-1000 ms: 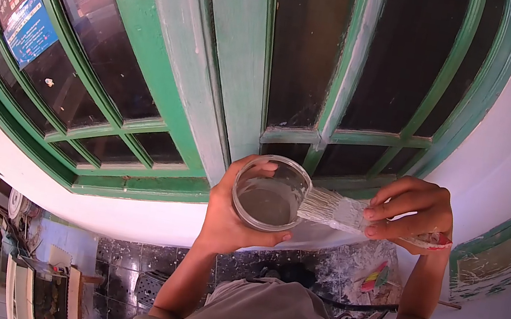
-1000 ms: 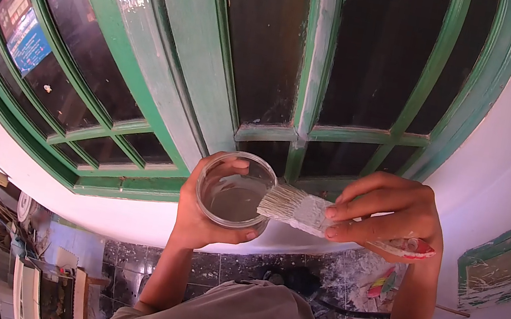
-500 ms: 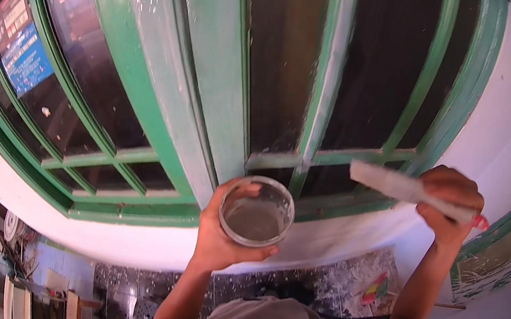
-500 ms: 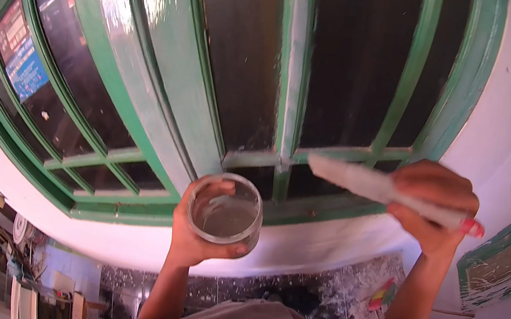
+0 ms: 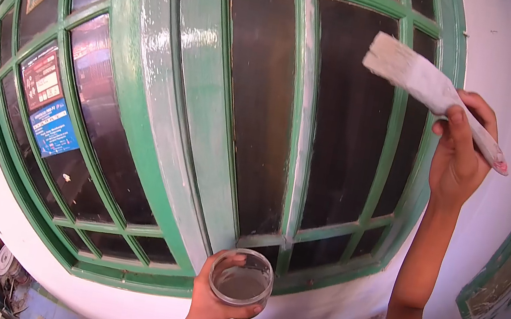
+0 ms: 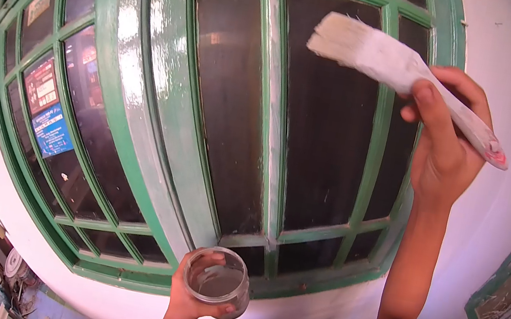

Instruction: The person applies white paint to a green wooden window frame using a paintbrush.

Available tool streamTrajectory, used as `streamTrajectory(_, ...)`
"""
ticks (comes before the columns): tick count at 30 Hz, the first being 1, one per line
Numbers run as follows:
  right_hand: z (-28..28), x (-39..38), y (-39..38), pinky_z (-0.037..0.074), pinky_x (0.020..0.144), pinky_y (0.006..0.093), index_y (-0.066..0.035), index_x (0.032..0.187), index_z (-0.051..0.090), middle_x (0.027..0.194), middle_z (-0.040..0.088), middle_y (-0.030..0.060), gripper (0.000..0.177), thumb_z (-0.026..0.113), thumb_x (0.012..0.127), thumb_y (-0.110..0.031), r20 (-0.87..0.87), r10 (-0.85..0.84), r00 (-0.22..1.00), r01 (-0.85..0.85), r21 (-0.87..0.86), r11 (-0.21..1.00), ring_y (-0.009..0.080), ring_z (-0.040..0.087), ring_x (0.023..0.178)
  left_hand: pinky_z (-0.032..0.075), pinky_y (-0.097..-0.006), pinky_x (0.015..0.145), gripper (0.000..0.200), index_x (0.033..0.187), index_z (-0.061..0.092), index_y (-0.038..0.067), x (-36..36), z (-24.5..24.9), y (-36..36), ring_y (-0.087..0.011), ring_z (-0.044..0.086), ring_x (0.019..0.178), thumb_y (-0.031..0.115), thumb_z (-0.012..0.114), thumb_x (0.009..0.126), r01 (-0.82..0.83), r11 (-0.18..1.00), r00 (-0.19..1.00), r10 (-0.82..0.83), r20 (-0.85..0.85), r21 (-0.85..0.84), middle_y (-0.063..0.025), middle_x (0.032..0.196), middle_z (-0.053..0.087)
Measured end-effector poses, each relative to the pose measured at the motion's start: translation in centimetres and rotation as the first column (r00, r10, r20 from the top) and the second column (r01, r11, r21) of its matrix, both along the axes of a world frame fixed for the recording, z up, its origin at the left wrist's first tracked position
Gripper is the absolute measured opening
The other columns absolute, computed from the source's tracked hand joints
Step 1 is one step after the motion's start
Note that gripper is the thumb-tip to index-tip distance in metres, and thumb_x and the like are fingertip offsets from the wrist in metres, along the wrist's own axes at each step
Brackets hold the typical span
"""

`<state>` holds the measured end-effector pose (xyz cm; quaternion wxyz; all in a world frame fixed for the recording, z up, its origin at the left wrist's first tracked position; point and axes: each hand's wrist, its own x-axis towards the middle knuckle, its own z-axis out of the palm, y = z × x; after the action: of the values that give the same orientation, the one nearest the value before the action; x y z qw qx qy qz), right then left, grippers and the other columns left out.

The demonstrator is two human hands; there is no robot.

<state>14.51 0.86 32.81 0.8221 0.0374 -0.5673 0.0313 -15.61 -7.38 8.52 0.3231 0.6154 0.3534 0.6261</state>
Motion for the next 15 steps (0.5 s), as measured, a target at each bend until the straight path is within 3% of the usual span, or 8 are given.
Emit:
streamTrajectory(4,3.2,-0.8,1.2,0.055,0.068,0.0254,0.006,0.096,0.068,0.094,0.069,0.0125,0.015,0.078,0.086,0.001,0.150,-0.167,0.975,0.166,0.017,0.986,0.0155,0.068,0.076,0.050,-0.0410,0.107,0.101,0.136,0.048,-0.003,-0.1,0.2,0.1,-0.0247,0.060,0.123,0.019,0.101,0.053,-0.014,1.000,1.000,0.014,-0.004,0.024,-0.0144,0.129,0.062)
streamTrajectory(9,7.0,-2.1,3.4,0.055,0.074,0.0239,0.003,0.092,0.071,0.091,0.072,0.0090,0.014,0.081,0.083,-0.001,0.237,-0.189,0.953,0.180,0.059,0.982,0.0130,0.069,0.081,0.050,-0.0413,0.107,0.106,0.138,0.045,-0.003,0.1,0.2,-0.1,-0.0271,0.062,0.122,0.023,0.103,0.053,-0.010,1.000,1.000,0.010,0.007,0.024,-0.0175,0.127,0.062)
streamTrajectory(12,8.9,-2.3,4.7,0.056,0.077,0.0238,0.003,0.101,0.073,0.096,0.073,0.0094,0.020,0.081,0.084,-0.004,0.235,-0.142,0.962,0.143,0.010,0.990,0.0138,0.070,0.087,0.050,-0.0415,0.107,0.107,0.139,0.044,-0.003,0.0,0.2,-0.1,-0.0271,0.062,0.122,0.022,0.102,0.052,-0.015,1.000,1.000,0.015,-0.011,0.018,-0.0171,0.129,0.062)
streamTrajectory(13,9.3,-2.4,5.0,0.057,0.081,0.0250,0.001,0.110,0.074,0.100,0.074,0.0093,0.027,0.081,0.085,-0.008,0.256,-0.051,0.965,0.061,-0.031,0.998,0.0149,0.071,0.091,0.050,-0.0415,0.107,0.108,0.139,0.044,-0.003,0.0,0.2,-0.1,-0.0271,0.061,0.123,0.022,0.102,0.053,-0.024,1.000,1.000,0.024,-0.016,0.019,-0.0168,0.129,0.061)
streamTrajectory(15,9.9,-2.3,5.7,0.058,0.084,0.0271,0.000,0.113,0.074,0.102,0.074,0.0097,0.030,0.080,0.086,-0.010,0.274,0.061,0.960,-0.040,-0.079,0.996,0.0157,0.071,0.092,0.050,-0.0415,0.108,0.108,0.140,0.044,-0.003,-0.1,0.0,-0.1,-0.0272,0.061,0.124,0.022,0.102,0.053,-0.043,0.999,0.999,0.044,-0.027,0.020,-0.0164,0.130,0.061)
